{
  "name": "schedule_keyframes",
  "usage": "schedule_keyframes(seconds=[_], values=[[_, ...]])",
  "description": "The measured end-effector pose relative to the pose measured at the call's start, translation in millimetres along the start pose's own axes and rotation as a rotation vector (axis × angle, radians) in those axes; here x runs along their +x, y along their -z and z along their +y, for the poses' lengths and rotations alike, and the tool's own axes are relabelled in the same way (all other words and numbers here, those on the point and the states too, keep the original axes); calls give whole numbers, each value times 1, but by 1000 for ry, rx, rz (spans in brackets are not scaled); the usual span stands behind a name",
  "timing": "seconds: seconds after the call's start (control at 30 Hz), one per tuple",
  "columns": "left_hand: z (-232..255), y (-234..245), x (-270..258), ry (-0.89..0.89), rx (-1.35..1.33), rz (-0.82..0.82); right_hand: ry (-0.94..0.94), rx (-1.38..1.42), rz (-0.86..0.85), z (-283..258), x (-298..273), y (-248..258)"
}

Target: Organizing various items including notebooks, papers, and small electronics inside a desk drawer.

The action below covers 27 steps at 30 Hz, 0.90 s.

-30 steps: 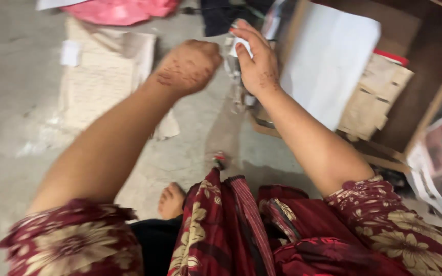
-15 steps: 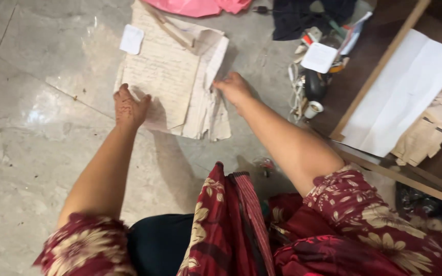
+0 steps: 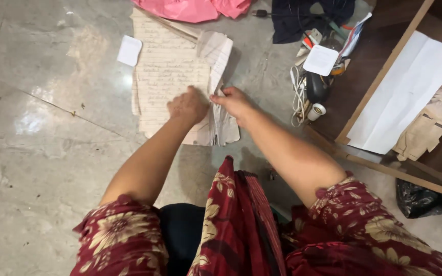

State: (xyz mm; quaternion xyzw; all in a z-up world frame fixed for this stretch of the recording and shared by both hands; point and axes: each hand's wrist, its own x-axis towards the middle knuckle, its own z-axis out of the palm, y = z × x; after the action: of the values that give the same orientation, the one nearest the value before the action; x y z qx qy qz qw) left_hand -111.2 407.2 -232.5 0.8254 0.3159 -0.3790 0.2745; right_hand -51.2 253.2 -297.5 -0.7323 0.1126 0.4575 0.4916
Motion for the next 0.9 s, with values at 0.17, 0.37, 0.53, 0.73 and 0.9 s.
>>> schedule_keyframes(seconds=[0.17,0.37,0.53,0.73,0.9], values=[[-56,-27,76,70,-116,504,249,-206,169,23,6,19],[-26,42,-7,448,-421,380,221,-153,187,-14,-13,28],[-43,-34,35,247,-407,412,257,-87,159,-14,-14,36],[20,-36,-26,-365,-451,639,622,-326,494,-12,-16,68],[57,5,-81,-855,-586,860,691,-155,488,-64,-48,120]])
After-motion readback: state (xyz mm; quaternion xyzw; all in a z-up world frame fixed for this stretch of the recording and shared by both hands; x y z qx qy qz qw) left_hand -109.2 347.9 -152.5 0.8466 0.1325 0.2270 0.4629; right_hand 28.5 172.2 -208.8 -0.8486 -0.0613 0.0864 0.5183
